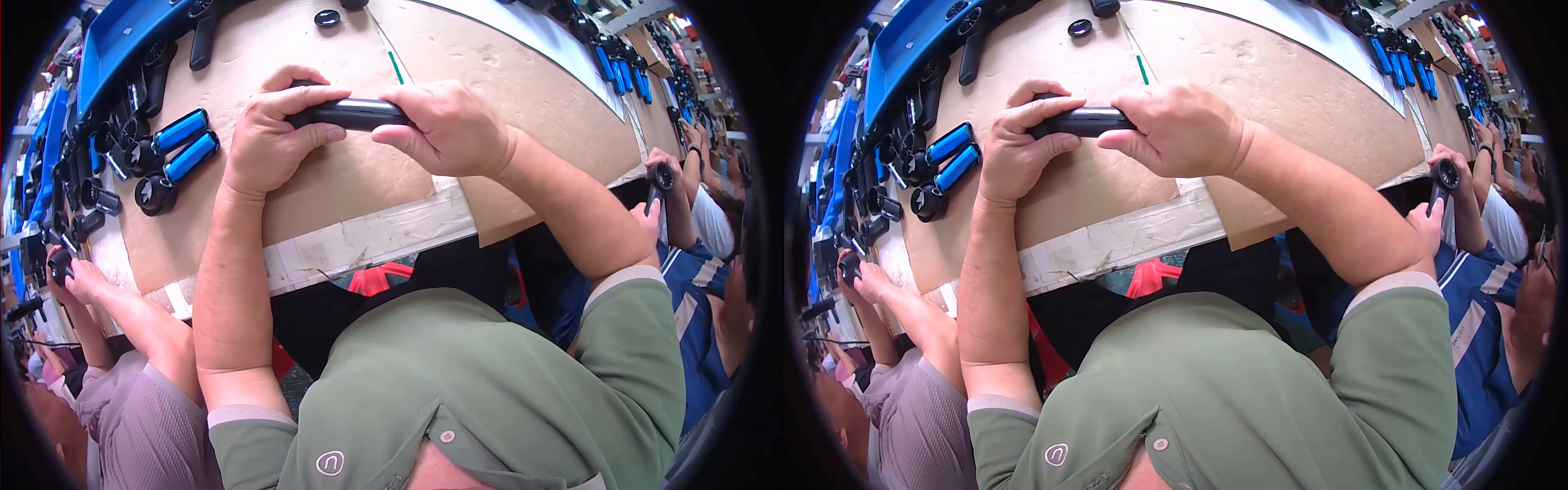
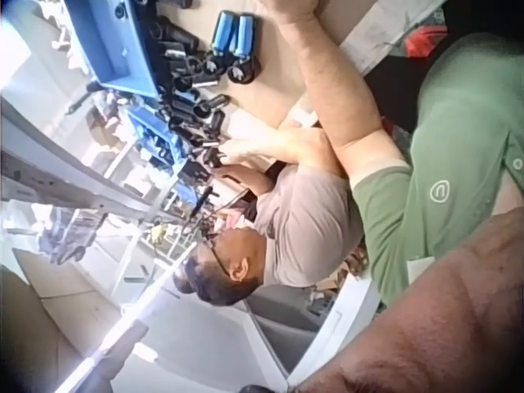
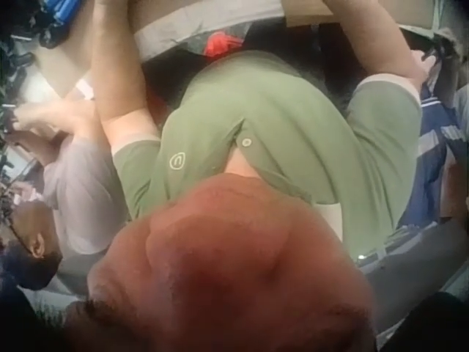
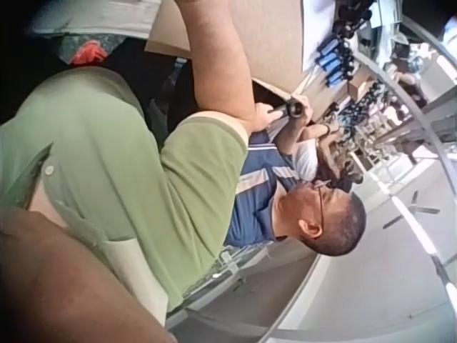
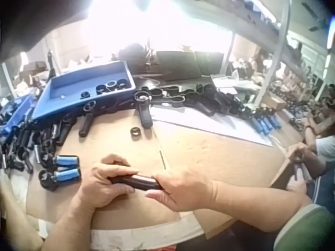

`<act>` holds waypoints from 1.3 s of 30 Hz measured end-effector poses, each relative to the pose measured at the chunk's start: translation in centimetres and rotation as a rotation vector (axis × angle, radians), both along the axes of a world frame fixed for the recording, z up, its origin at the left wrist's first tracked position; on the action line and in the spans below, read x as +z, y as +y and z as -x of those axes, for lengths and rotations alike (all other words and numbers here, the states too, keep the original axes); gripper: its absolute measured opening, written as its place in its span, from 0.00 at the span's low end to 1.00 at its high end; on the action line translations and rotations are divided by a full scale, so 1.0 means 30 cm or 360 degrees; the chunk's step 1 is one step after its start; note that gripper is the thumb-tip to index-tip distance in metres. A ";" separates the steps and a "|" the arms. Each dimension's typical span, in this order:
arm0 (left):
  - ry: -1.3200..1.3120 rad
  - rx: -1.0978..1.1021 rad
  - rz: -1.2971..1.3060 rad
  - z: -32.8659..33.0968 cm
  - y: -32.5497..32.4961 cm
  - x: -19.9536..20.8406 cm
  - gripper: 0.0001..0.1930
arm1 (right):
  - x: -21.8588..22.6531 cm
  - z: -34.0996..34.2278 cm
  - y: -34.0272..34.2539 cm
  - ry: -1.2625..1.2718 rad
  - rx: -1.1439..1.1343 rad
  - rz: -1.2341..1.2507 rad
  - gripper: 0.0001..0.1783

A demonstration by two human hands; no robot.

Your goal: Assembling blue cylindrical components into black plastic housings at a factory workstation.

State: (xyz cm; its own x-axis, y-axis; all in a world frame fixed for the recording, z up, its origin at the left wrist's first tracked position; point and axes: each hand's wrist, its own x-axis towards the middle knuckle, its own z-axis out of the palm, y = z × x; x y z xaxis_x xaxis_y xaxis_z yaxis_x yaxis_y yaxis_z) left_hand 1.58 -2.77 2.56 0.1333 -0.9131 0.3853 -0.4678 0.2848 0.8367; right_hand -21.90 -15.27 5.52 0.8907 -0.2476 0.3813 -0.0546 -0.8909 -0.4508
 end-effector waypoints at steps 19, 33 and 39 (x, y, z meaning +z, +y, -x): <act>-0.0284 0.0277 -0.0025 0.059 0.027 0.020 0.19 | -0.065 0.010 0.035 -0.0167 -0.0070 -0.0110 0.14; -0.0806 0.0741 0.0200 0.131 0.070 -0.016 0.23 | -0.084 0.026 0.049 -0.0065 -0.0083 -0.0502 0.13; -0.0977 0.0702 0.0350 0.128 0.069 -0.018 0.22 | -0.058 0.012 0.013 0.0117 0.0060 -0.0169 0.13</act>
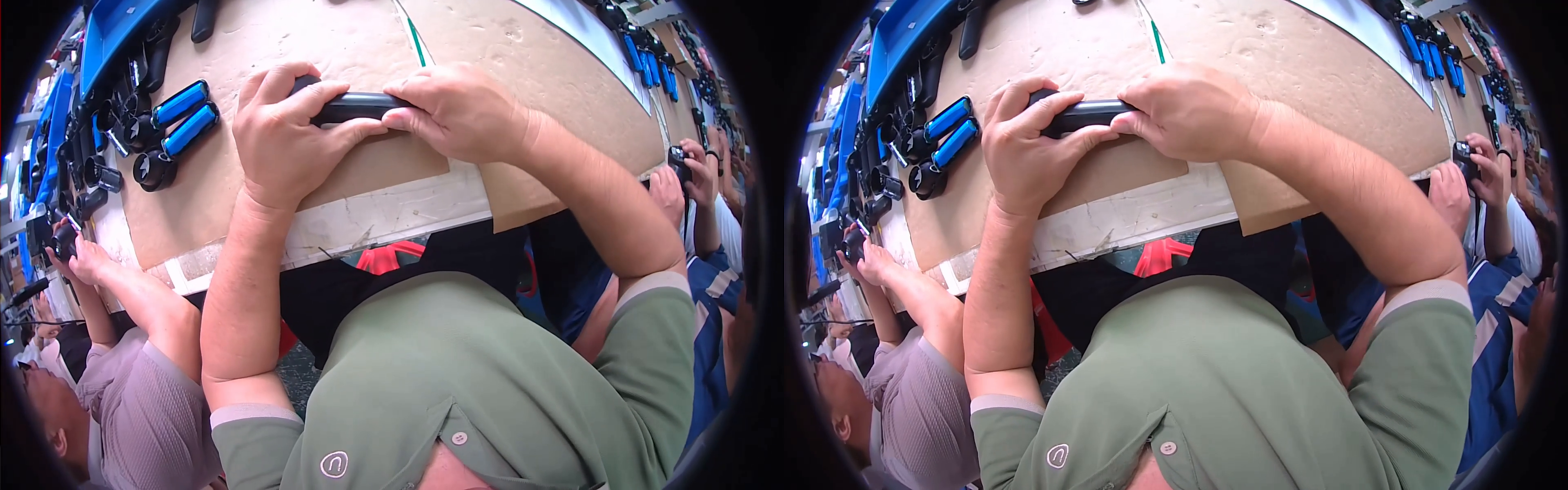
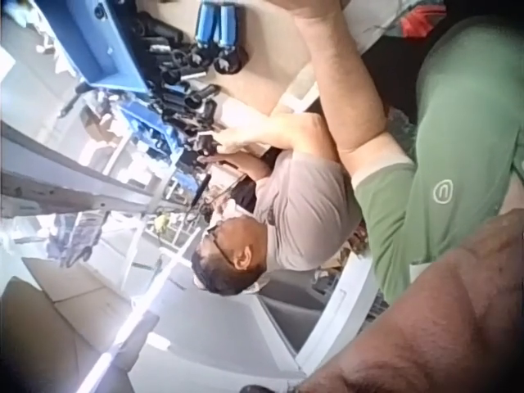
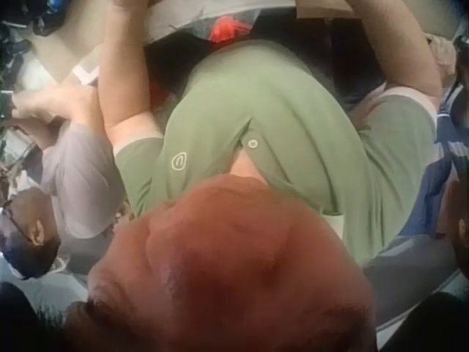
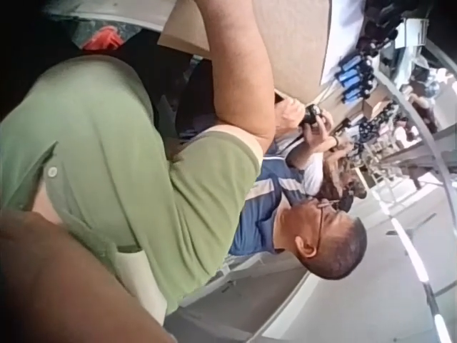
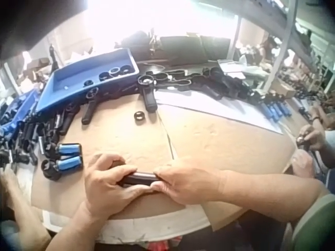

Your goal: Assembling blue cylindrical components into black plastic housings at a factory workstation.

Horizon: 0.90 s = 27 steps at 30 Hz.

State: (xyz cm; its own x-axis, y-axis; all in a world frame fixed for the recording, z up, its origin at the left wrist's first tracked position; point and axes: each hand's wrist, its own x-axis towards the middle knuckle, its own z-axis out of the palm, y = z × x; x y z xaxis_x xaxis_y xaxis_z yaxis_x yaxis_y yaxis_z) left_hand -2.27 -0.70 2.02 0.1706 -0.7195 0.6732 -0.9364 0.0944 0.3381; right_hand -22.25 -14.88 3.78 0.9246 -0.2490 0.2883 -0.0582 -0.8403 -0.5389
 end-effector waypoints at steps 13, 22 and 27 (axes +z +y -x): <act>-0.0005 -0.0130 -0.0047 -0.024 -0.008 0.012 0.24 | 0.104 -0.247 -0.220 0.1592 0.0289 -0.1497 0.09; 0.0055 -0.0115 -0.0147 -0.033 -0.014 0.016 0.23 | 0.065 -0.341 -0.261 0.1776 0.0495 -0.1669 0.11; 0.0036 -0.0143 -0.0145 -0.028 -0.011 0.031 0.26 | 0.081 -0.338 -0.253 0.1761 0.0443 -0.1707 0.12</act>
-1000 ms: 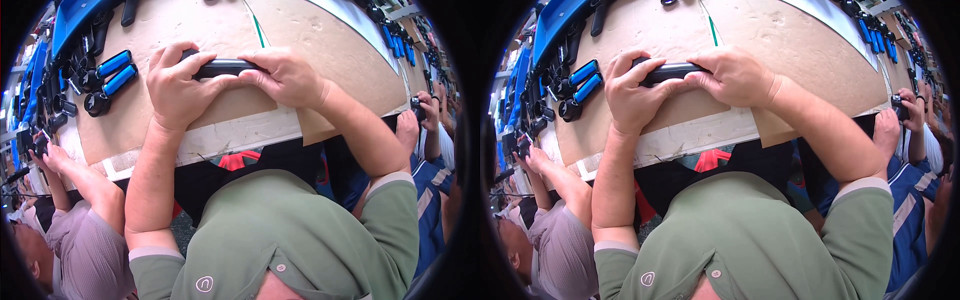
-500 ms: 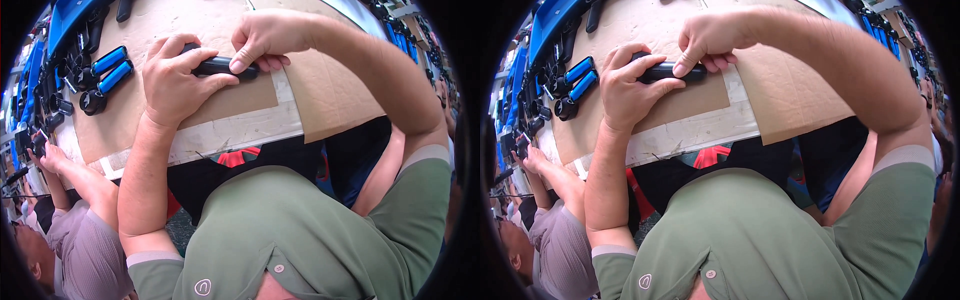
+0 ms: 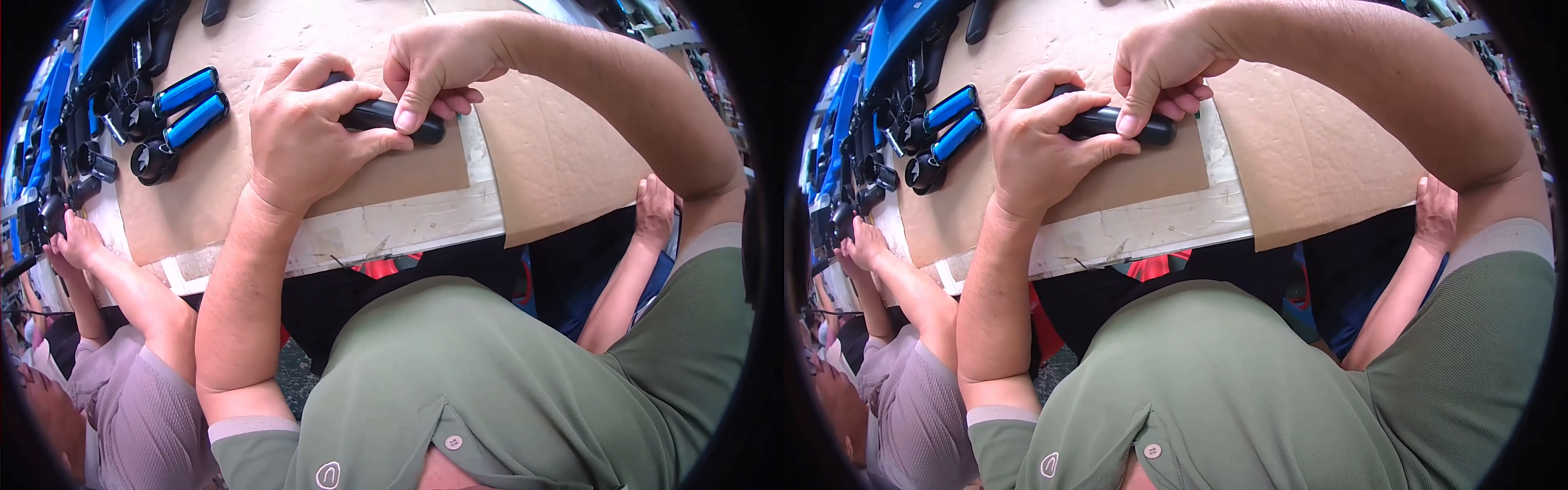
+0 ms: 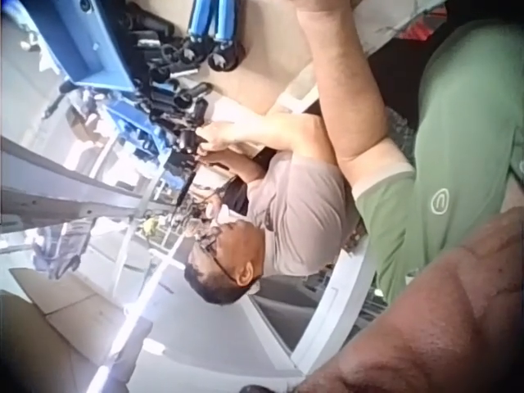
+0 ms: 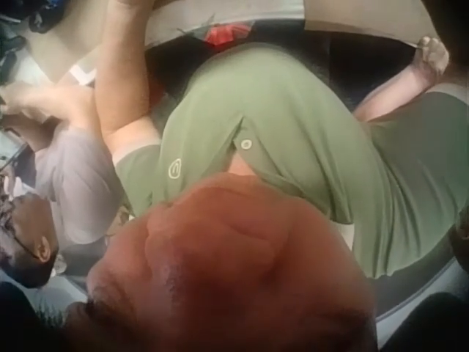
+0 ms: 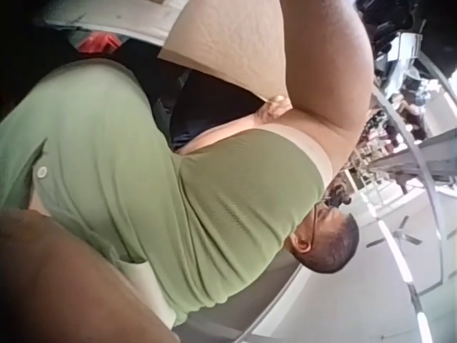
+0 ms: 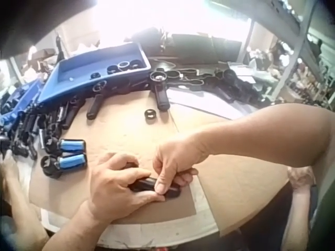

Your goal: Assembling blue cylindrical components into black plastic housings at a factory workstation.

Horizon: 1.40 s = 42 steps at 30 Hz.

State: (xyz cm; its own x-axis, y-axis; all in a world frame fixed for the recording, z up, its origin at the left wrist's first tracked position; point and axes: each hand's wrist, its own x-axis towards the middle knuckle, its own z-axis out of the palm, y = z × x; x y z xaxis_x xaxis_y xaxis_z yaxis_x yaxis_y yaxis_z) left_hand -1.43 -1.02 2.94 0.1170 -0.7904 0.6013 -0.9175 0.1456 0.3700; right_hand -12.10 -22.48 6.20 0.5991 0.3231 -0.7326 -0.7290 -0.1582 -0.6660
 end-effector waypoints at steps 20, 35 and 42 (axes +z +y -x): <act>0.0106 -0.0025 -0.0112 0.005 -0.003 0.019 0.25 | -0.009 -0.043 0.048 -0.0079 -0.0125 0.0023 0.16; 0.0068 -0.0015 0.0209 0.015 0.015 -0.008 0.23 | 0.043 0.173 0.219 -0.0697 -0.0602 0.0765 0.20; -0.0128 0.0033 0.0465 0.022 0.047 0.061 0.23 | 0.116 0.155 0.318 -0.0651 -0.0683 0.0418 0.19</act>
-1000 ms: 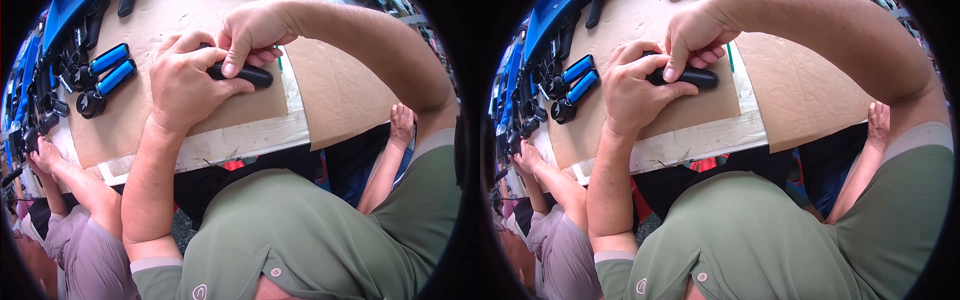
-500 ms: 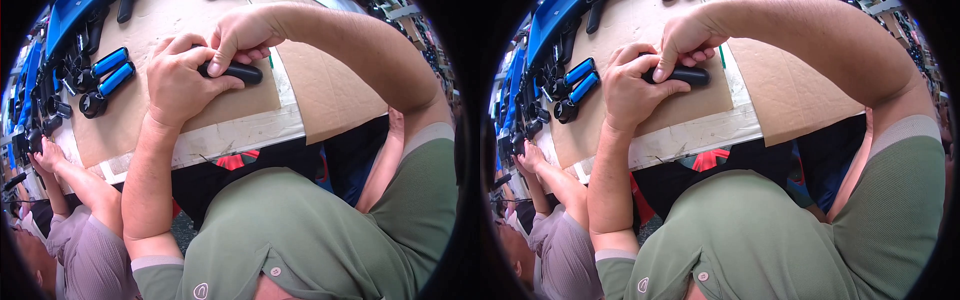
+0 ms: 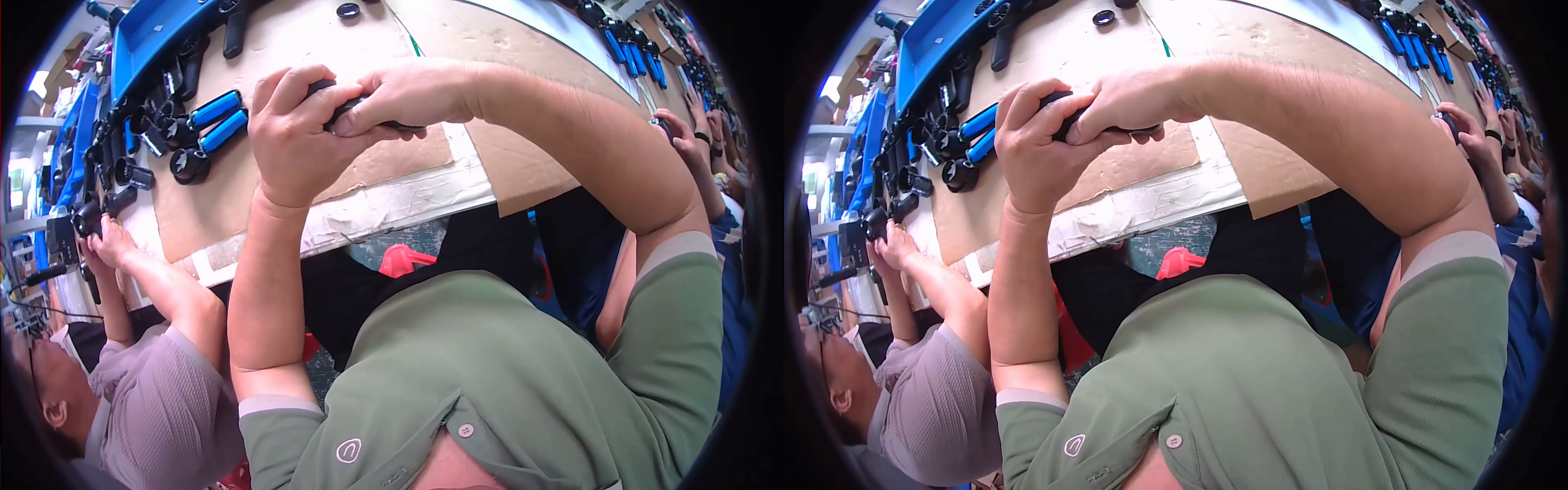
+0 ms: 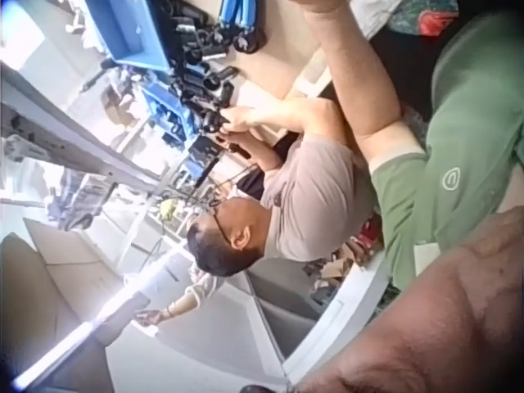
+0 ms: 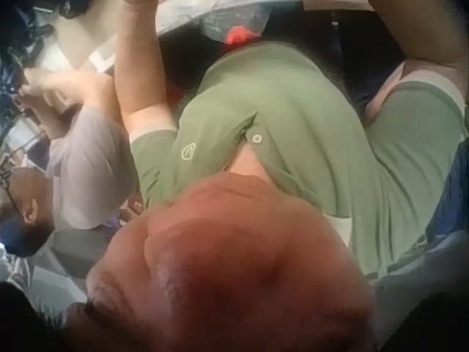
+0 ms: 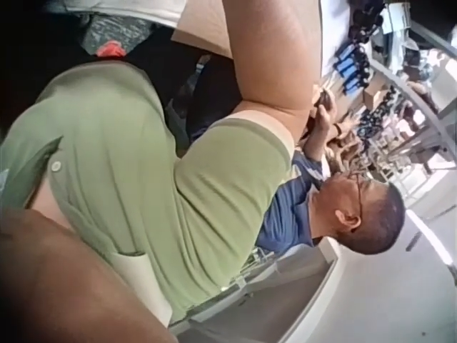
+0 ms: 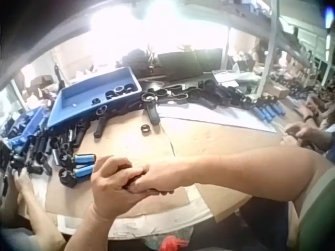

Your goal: Assembling blue cylindrical components into black plastic housings at a factory workstation.

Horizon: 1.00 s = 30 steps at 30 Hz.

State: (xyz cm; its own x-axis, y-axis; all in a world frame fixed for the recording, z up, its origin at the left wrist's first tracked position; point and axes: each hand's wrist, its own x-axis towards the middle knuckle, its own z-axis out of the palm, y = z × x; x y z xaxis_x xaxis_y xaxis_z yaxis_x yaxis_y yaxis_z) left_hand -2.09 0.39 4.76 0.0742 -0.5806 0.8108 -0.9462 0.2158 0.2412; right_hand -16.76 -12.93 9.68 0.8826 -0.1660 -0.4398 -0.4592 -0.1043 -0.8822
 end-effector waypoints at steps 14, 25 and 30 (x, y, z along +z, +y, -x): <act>-0.0188 -0.0112 -0.0049 0.078 0.092 -0.011 0.38 | -0.110 0.105 0.151 -0.0363 -0.0091 0.0658 0.18; 0.2193 -0.0225 -0.0421 0.137 0.014 0.120 0.45 | -0.076 0.089 0.079 -0.0306 -0.0069 0.2199 0.19; 0.2683 0.0207 -0.0450 0.133 -0.039 0.188 0.35 | -0.085 0.080 0.085 -0.0387 -0.0061 0.2558 0.19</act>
State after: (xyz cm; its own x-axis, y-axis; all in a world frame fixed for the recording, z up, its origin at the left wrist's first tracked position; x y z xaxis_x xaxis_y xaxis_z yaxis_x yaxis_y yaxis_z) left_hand -6.08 -0.79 10.40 0.7282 -0.6027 -0.3262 0.3680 -0.0576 0.9281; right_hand -19.17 -10.37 7.13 0.8862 -0.3137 0.3408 -0.3570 -0.9314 0.0709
